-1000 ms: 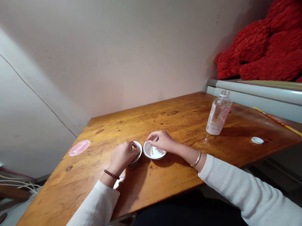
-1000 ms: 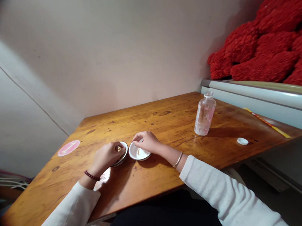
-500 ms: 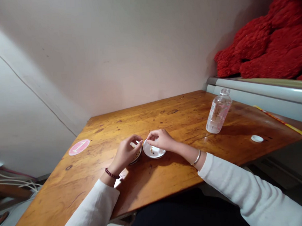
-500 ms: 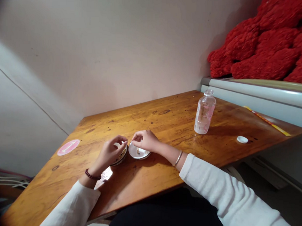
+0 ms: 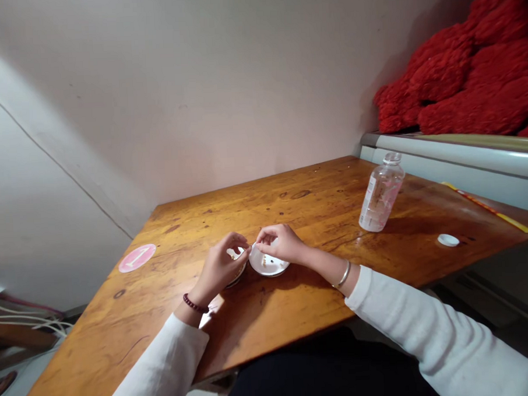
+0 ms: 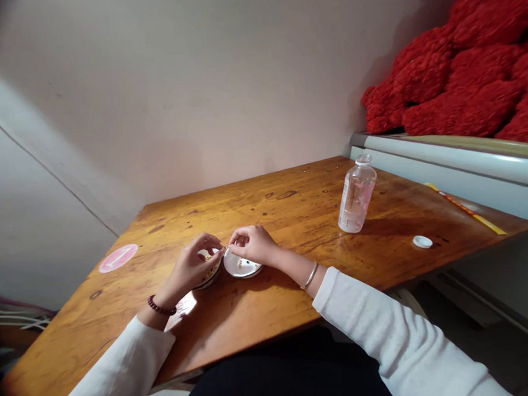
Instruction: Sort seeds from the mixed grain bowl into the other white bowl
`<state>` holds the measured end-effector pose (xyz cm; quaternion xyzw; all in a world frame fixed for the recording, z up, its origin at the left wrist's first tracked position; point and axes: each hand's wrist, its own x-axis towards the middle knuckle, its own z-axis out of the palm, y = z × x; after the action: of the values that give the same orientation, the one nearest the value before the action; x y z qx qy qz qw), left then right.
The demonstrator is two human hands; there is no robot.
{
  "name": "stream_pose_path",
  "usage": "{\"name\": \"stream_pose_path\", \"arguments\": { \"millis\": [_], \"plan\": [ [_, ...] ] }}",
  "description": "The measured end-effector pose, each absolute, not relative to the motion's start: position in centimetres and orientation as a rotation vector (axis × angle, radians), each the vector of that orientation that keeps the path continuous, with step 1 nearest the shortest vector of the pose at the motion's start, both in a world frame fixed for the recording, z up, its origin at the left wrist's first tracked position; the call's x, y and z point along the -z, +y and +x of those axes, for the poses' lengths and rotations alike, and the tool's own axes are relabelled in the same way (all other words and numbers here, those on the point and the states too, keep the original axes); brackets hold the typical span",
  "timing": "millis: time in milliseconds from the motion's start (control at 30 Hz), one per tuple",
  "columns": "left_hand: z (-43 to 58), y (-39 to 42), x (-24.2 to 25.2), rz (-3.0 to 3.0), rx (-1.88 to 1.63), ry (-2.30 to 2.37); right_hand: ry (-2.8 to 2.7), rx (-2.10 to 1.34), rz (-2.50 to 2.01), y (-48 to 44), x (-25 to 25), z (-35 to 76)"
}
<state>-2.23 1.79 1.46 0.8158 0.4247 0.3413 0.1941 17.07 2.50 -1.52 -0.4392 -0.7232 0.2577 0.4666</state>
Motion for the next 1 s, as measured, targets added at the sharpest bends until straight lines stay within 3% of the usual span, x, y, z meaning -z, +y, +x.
{"name": "stream_pose_path", "arguments": {
  "millis": [1000],
  "plan": [
    [-2.31, 2.00, -0.85, 2.303, -0.923, 1.176, -1.809, -0.677, -1.042, 2.65, 1.90, 17.01]
  ]
}}
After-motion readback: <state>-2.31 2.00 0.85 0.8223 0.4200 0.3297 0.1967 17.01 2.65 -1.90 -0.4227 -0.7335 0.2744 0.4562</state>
